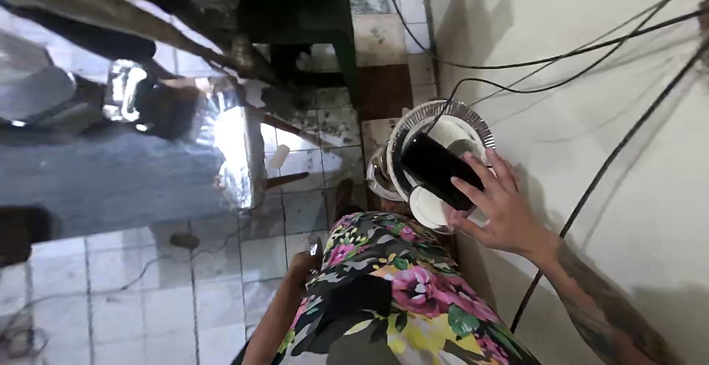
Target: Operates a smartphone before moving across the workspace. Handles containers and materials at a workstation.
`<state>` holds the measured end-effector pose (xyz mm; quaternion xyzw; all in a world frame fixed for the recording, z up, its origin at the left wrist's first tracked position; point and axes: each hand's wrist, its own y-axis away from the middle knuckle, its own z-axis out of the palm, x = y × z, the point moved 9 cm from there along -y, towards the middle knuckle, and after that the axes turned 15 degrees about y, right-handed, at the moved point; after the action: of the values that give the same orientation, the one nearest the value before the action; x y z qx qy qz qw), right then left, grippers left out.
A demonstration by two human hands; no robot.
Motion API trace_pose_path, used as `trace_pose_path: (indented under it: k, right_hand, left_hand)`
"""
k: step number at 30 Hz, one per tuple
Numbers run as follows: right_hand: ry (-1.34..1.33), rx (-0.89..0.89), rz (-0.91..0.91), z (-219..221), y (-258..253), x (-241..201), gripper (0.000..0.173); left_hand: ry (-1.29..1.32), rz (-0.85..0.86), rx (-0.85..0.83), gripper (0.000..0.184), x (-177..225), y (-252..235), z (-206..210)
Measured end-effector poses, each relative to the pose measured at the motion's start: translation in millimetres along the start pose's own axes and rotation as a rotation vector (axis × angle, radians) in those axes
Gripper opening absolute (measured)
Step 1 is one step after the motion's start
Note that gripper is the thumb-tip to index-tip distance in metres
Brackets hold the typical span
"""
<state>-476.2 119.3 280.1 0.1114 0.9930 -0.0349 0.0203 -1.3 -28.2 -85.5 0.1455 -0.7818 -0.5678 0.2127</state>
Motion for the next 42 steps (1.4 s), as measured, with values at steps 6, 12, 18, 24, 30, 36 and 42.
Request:
trace_pose_path:
  k: [6, 12, 18, 24, 30, 36, 42]
  right_hand:
    - [-0.137, 0.037, -0.128, -17, -14, 34, 0.07]
    - [-0.231, -0.01, -0.241, -11, -31, 43, 0.062]
    - [-0.266, -0.049, -0.316, -5, -45, 40, 0.06]
    - [-0.288, -0.092, -0.352, 1, -44, 35, 0.058]
    - [-0.247, -0.091, -0.373, 9, -49, 31, 0.061]
    - [-0.181, -0.094, -0.333, 15, -59, 30, 0.071]
    - [-0.189, -0.076, -0.306, 7, -55, 37, 0.068]
  left_hand:
    - [0.172, -0.028, 0.139, 0.046, -28, 22, 49]
    - [0.201, -0.036, 0.158, 0.045, -31, 38, 67]
    - [0.383, -0.055, 0.169, 0.044, -39, 26, 68]
    - [0.442, -0.05, 0.163, 0.043, -36, 26, 73]
    - [0.507, -0.023, 0.152, 0.041, -32, 31, 78]
    - [0.456, -0.022, 0.146, 0.04, -36, 28, 78]
    - [0.431, -0.047, 0.139, 0.043, -36, 26, 77]
